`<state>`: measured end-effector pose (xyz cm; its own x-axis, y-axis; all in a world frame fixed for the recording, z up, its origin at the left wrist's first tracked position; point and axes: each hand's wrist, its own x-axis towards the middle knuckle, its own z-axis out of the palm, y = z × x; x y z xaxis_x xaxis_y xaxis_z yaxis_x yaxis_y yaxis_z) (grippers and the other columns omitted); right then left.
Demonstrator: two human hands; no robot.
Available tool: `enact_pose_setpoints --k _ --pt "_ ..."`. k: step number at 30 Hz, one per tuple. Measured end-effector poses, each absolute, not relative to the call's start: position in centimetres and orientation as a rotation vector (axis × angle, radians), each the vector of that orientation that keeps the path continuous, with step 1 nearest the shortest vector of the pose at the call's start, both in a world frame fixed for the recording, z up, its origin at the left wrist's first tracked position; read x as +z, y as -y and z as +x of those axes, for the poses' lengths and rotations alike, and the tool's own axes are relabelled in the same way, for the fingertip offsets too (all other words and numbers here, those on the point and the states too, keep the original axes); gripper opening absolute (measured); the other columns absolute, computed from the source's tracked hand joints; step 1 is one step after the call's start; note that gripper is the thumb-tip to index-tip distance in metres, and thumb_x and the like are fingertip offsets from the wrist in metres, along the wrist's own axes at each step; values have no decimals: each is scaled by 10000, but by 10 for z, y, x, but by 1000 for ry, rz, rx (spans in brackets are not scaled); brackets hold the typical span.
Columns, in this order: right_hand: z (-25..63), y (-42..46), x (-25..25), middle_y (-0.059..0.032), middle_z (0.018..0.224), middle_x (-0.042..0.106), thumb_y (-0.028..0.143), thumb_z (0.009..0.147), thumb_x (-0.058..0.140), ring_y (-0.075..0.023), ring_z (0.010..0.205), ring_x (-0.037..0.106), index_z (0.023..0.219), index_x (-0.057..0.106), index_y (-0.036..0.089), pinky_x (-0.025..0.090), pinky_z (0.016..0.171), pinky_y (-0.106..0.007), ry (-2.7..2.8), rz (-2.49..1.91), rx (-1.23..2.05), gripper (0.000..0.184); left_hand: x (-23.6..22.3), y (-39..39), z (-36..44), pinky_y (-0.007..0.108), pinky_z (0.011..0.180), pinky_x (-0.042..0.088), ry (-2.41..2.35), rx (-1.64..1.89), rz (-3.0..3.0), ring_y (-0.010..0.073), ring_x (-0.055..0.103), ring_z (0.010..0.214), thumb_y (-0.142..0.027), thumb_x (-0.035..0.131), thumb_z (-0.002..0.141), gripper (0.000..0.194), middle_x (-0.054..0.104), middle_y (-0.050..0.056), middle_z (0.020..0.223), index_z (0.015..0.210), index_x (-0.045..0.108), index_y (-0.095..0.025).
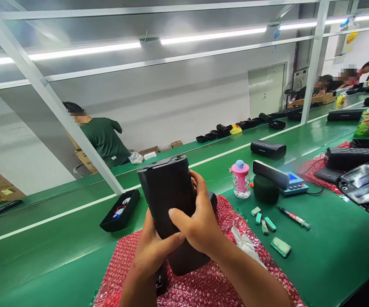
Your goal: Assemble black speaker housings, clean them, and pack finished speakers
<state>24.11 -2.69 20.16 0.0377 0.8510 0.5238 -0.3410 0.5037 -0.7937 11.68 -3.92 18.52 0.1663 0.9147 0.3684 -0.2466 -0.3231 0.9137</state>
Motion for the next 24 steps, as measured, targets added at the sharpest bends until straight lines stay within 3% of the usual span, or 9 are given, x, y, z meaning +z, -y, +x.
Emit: enact_pose_setpoints --k 24 --pt "240 27 202 -67 1275 547 280 693 657 -266 1145 593 1330 338 327 519 1003 -523 1195 -557 986 714 192 44 119 479 963 535 -825 1393 1373 337 621 1149 -323 885 586 874 616 80 1241 1300 385 -267"
